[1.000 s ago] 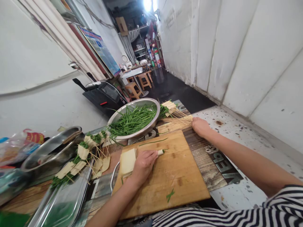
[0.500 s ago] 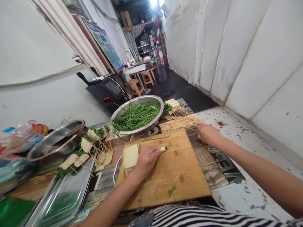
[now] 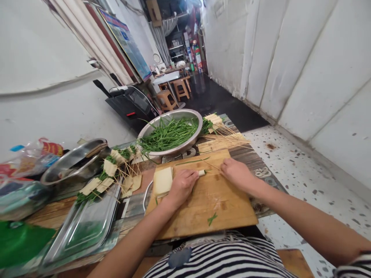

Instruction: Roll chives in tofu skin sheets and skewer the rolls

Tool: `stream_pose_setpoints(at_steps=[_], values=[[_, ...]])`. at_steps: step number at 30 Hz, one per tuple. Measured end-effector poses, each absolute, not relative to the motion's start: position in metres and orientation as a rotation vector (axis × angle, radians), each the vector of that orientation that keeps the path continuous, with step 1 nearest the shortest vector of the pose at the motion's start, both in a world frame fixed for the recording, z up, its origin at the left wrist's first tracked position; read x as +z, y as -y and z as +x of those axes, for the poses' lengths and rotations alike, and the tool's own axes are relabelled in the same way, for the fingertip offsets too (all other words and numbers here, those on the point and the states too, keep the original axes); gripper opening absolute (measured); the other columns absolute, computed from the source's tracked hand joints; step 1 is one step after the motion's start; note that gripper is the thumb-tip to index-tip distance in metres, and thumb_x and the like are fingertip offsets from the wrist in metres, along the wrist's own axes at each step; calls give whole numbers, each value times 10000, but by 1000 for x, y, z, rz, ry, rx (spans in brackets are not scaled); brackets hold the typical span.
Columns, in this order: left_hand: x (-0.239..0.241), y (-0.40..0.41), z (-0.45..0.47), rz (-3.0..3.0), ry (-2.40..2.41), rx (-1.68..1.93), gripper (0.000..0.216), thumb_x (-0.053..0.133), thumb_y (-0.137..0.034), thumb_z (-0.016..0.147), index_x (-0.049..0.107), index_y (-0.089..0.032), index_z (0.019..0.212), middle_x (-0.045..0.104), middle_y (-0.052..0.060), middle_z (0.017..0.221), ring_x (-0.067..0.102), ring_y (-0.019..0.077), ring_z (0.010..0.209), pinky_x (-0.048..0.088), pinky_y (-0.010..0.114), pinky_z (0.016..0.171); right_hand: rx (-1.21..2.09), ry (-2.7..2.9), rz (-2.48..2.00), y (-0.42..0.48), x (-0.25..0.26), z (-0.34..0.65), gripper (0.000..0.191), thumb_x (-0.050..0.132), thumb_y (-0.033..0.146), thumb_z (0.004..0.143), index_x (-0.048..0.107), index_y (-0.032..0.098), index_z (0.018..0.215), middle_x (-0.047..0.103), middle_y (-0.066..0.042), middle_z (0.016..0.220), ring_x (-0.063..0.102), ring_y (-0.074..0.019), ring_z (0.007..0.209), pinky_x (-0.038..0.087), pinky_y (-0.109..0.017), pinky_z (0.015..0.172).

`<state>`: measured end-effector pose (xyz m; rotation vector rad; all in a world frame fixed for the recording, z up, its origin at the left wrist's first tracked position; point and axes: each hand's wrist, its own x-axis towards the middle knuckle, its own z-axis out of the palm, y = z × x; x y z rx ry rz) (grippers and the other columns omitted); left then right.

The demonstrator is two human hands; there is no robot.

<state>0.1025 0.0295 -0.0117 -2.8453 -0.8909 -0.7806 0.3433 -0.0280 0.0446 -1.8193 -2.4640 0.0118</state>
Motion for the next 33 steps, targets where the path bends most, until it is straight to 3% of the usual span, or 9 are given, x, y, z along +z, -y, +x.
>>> stream_pose_setpoints(at_steps=[4, 8, 12, 17, 26, 33], values=[[-9, -30, 102, -2847, 885, -773, 243, 430, -232, 969, 663, -172, 936, 667, 71, 828, 595, 178, 782, 474, 310, 716, -75, 2503, -2013, 13, 14, 335, 158, 458, 73, 842, 614, 94, 855, 643, -149, 874, 611, -227, 830, 422, -286, 670], [-9, -32, 102, -2873, 908, -753, 256, 432, -246, 969, 671, -171, 915, 671, 73, 828, 598, 184, 798, 475, 317, 732, -144, 2304, -2052, 36, -6, 350, 178, 465, 215, 876, 604, 112, 835, 659, -127, 798, 628, -220, 719, 418, -286, 612], [-6, -32, 104, -2928, 947, -744, 252, 443, -228, 961, 679, -163, 900, 682, 76, 838, 607, 192, 805, 474, 331, 755, 24, 2180, -1844, 91, -8, 347, 257, 412, 273, 919, 649, 174, 918, 689, -55, 712, 620, -159, 567, 437, -252, 550], [-1, -31, 107, -2957, 976, -693, 238, 470, -221, 947, 679, -157, 851, 687, 77, 805, 607, 196, 759, 481, 338, 736, 77, 2093, -1555, 130, -14, 323, 352, 358, 228, 953, 636, 176, 1163, 744, -61, 944, 705, -159, 723, 536, -248, 613], [0, -31, 107, -2974, 976, -677, 240, 462, -229, 952, 676, -156, 871, 688, 72, 821, 603, 192, 790, 479, 335, 765, 165, 2088, -1553, 123, -20, 315, 357, 374, 205, 957, 630, 112, 1187, 728, -91, 1017, 713, -169, 829, 575, -261, 731], [3, -31, 107, -2985, 971, -684, 272, 448, -235, 958, 666, -160, 815, 683, 72, 794, 596, 188, 757, 473, 332, 739, 134, 2093, -1537, 119, -19, 310, 346, 391, 185, 940, 652, 140, 1162, 723, -88, 1029, 716, -180, 822, 589, -287, 731]])
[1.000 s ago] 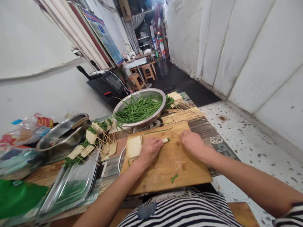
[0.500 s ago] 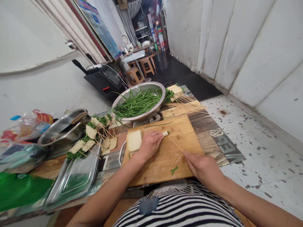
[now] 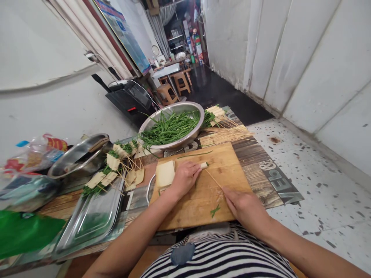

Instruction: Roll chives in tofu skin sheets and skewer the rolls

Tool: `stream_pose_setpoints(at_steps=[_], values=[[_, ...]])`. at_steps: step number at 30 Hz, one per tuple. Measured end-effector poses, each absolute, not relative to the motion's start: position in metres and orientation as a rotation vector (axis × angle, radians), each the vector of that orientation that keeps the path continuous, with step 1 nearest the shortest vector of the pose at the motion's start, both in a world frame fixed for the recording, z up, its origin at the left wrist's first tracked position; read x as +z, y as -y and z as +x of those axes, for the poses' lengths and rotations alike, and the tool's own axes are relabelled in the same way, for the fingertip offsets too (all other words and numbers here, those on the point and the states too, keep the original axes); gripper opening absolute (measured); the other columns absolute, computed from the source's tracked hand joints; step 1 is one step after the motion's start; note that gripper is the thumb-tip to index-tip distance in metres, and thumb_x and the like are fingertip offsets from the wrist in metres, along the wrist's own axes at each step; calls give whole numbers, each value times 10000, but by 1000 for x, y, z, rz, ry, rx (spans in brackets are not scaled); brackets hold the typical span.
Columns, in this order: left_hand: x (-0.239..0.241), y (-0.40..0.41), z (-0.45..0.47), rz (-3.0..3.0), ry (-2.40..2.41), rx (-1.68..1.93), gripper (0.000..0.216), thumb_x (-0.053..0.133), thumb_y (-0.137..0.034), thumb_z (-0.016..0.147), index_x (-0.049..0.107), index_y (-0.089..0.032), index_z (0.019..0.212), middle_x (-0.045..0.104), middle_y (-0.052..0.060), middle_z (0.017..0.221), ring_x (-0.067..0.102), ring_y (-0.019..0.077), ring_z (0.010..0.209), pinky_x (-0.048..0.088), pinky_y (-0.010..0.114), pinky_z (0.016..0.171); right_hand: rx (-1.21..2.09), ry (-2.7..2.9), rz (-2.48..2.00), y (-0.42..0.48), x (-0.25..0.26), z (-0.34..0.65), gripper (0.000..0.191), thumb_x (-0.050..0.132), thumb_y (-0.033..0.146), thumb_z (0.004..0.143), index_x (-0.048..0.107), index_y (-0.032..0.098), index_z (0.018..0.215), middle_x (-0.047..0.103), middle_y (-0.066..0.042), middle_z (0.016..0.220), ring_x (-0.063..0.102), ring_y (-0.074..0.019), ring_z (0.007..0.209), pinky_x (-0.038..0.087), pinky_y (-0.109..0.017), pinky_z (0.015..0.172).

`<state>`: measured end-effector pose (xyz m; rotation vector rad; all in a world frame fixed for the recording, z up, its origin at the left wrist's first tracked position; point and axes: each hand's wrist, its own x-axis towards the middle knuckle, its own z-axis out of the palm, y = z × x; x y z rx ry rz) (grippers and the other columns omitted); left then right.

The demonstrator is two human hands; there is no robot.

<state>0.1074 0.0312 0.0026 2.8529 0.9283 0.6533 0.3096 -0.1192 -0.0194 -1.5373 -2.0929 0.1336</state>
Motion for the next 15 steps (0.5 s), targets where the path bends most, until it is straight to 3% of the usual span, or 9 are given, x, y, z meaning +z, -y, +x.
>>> stream_pose_setpoints(at_steps=[15], values=[[1, -32, 108, 2860, -911, 644, 290, 432, -255, 966, 656, -165, 807, 656, 61, 733, 581, 184, 709, 466, 323, 706, 48, 2125, -1604, 113, -22, 299, 362, 372, 175, 939, 653, 94, 1151, 740, -105, 938, 712, -177, 715, 579, -273, 708]])
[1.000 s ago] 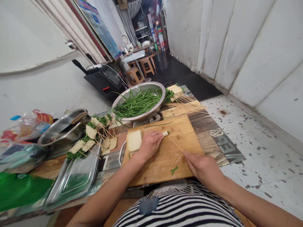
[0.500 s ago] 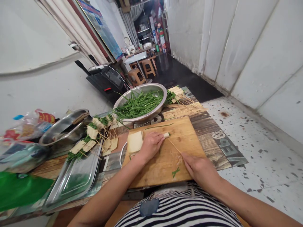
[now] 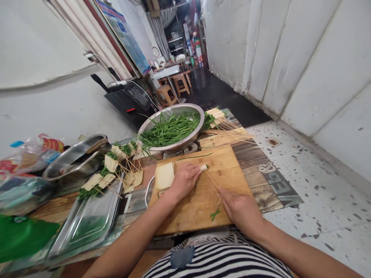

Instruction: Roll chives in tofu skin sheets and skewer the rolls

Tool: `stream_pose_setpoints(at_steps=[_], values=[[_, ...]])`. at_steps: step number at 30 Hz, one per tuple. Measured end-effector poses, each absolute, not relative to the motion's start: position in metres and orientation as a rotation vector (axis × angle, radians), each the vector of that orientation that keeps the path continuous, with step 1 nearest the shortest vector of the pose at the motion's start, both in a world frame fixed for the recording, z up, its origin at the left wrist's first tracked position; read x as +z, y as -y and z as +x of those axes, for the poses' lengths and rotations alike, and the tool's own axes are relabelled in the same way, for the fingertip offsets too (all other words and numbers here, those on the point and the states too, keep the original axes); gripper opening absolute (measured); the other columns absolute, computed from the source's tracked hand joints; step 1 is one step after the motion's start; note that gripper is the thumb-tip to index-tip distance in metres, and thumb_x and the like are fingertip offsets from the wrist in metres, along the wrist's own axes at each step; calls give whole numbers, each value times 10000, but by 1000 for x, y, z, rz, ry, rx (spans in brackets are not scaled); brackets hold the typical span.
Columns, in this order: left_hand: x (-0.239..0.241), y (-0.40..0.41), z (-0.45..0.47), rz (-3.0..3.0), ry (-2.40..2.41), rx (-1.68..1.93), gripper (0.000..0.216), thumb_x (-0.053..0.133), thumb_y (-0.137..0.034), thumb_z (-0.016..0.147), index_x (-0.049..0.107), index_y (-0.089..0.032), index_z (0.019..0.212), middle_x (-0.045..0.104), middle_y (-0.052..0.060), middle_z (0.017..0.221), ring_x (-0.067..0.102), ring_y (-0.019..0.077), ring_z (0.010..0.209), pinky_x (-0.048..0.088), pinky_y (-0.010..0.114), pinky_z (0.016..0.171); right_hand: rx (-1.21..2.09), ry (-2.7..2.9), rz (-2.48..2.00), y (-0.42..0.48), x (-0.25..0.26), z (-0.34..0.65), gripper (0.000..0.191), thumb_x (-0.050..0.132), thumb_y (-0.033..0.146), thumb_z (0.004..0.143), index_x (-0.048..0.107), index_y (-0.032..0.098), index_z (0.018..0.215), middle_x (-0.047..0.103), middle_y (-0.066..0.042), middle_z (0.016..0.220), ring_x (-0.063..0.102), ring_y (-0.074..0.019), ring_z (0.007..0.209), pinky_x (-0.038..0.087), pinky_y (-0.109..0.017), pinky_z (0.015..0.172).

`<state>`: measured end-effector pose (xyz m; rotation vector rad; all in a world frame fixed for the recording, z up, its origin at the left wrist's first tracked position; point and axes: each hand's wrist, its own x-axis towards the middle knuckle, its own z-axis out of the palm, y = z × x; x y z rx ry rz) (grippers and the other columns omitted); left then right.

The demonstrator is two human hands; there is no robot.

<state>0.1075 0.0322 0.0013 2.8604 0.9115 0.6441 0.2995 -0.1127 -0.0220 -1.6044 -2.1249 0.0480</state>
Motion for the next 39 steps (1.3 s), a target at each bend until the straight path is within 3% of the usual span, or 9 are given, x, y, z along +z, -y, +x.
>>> stream_pose_setpoints(at_steps=[8, 17, 22, 28, 39], values=[[3, -31, 108, 2844, -883, 661, 338, 378, -249, 981, 656, -167, 807, 664, 67, 737, 585, 181, 712, 475, 330, 720, -52, 2212, -1643, 103, -18, 294, 358, 429, 138, 873, 642, 117, 1160, 741, -92, 828, 686, -182, 636, 520, -252, 571], [0, -33, 109, 2830, -878, 659, 275, 409, -213, 969, 649, -169, 841, 675, 60, 777, 596, 183, 740, 483, 329, 735, 147, 2407, -1850, 55, 18, 276, 329, 406, 51, 869, 630, 99, 1104, 719, -107, 777, 673, -199, 672, 449, -255, 582], [-3, -34, 107, 2821, -856, 660, 156, 496, -161, 912, 644, -169, 863, 673, 60, 808, 598, 185, 759, 494, 332, 736, 113, 2420, -1850, 45, 11, 275, 267, 404, 98, 896, 624, 123, 1045, 712, -102, 821, 670, -223, 706, 422, -288, 581], [-8, -34, 111, 2867, -900, 740, 139, 547, -60, 828, 645, -157, 842, 663, 57, 801, 594, 187, 792, 502, 317, 751, -63, 2412, -1818, 52, 4, 298, 182, 435, 154, 883, 617, 147, 873, 674, -78, 691, 627, -189, 602, 290, -274, 509], [-14, -64, 188, 2899, -1298, 602, 150, 500, -148, 909, 645, -131, 874, 675, 96, 851, 606, 209, 833, 488, 342, 801, -183, 2474, -1525, -20, -18, 404, 284, 371, 259, 945, 582, 166, 778, 629, -56, 699, 554, -143, 620, 235, -268, 552]])
